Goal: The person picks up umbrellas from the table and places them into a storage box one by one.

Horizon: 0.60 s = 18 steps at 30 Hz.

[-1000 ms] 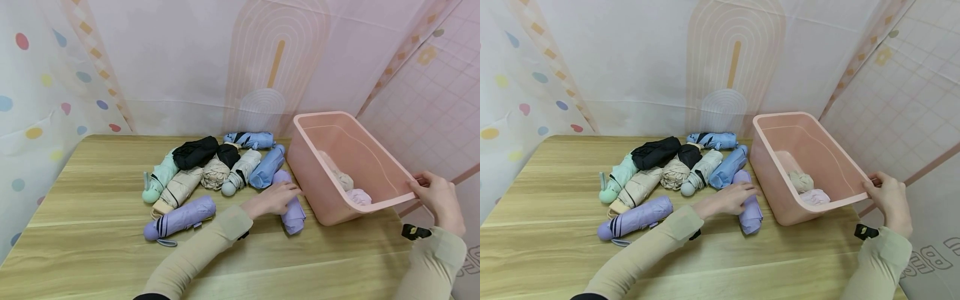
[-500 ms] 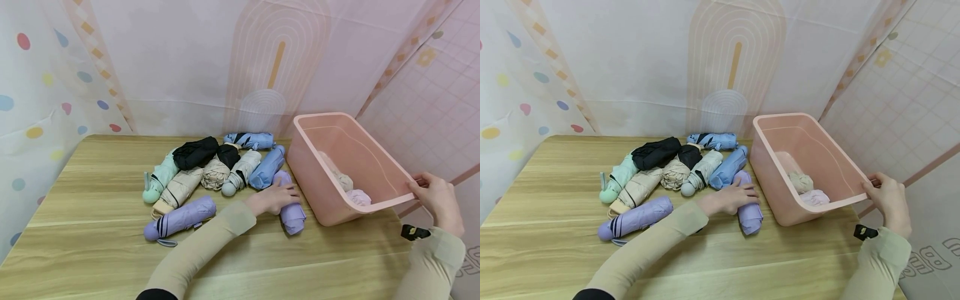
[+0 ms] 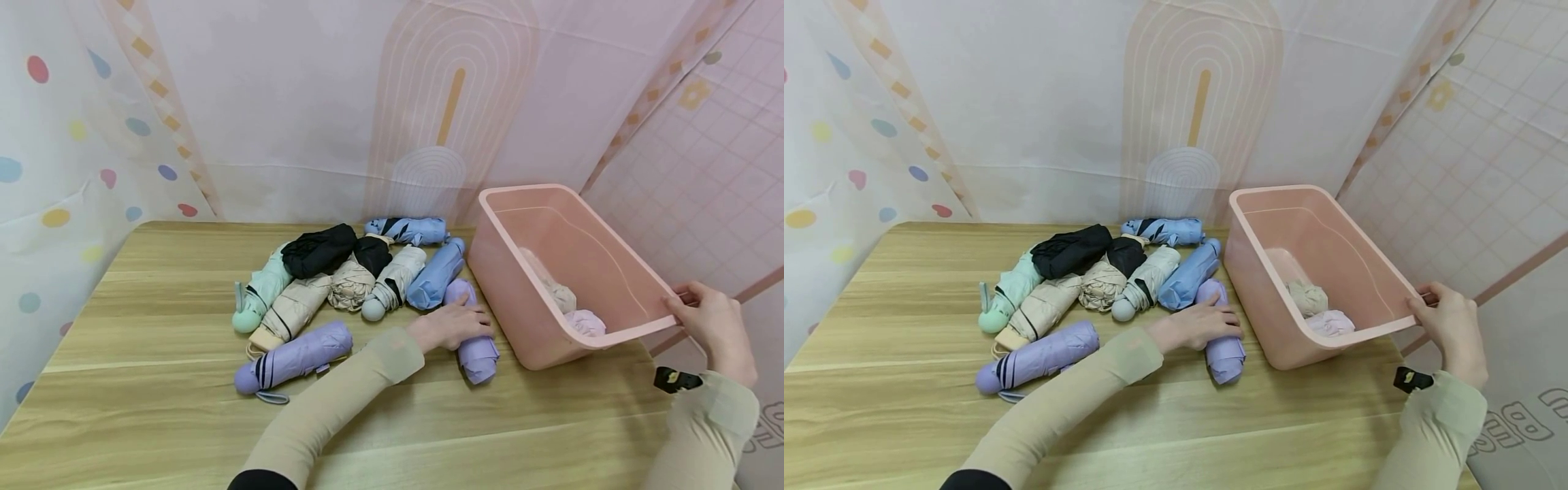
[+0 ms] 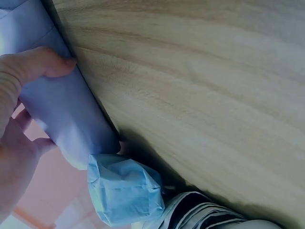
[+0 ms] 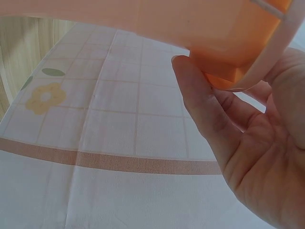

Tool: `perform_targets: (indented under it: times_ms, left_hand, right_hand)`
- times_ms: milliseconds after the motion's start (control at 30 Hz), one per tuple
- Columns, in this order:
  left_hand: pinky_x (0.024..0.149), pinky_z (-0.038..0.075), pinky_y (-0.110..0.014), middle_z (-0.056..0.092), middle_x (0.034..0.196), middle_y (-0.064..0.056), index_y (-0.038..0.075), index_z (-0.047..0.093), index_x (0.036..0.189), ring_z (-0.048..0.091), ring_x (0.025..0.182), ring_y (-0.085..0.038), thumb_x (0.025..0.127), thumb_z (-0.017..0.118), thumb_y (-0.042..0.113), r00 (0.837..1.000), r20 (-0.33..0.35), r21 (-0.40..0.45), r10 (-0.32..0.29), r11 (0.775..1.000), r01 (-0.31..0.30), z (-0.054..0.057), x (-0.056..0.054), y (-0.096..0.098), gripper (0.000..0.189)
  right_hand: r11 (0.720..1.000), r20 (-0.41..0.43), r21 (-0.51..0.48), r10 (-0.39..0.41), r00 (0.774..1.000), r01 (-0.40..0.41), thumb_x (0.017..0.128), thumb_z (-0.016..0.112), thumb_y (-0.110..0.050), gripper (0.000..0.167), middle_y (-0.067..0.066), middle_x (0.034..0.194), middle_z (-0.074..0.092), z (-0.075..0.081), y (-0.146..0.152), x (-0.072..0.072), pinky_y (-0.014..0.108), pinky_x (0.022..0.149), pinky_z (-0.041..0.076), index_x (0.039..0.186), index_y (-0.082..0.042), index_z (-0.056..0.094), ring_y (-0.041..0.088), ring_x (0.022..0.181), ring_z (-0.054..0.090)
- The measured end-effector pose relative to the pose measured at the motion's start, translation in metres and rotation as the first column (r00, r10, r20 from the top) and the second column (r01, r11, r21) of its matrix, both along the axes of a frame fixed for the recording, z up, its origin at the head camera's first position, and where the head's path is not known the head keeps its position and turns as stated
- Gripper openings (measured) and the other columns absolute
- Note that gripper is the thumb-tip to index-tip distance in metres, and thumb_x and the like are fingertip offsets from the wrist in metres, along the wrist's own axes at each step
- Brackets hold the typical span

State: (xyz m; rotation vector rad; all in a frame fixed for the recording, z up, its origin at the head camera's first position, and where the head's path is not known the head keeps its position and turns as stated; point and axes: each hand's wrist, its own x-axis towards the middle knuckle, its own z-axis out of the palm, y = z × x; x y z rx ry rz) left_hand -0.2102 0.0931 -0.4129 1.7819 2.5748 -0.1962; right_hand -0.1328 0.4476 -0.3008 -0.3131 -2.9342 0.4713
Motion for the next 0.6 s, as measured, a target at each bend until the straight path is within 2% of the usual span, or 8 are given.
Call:
perform_targets:
  times_ms: [333,600]
  left_hand:
    - [0.112,0.032,-0.045,0.055,0.135,0.009,0.031,0.056,0.128,0.045,0.131,-0.014,0.079,0.071,0.012,0.996,-0.067,-0.012,-0.049,0.999,0.049,-0.0014,-0.0022,-0.0014,0.055]
    - [0.115,0.029,-0.047,0.057,0.132,0.009,0.033,0.056,0.128,0.046,0.129,-0.014,0.077,0.075,0.024,0.991,-0.095,-0.018,-0.092,0.996,0.091,-0.0039,-0.0032,-0.0003,0.055]
  right_hand:
    - [1.000,0.003,-0.002,-0.003,1.000,0.003,0.095,0.051,-0.021,0.037,0.033,0.097,0.063,0.0006,-0.0005,0.0003,0.023,0.053,0.041,0.112,0.011,0.054,-0.006,0.053,0.048]
    - [1.000,0.000,0.000,-0.004,1.000,0.004,0.094,0.051,-0.021,0.037,0.032,0.096,0.063,0.0005,-0.0005,0.0005,0.022,0.053,0.041,0.112,0.011,0.055,-0.004,0.053,0.050]
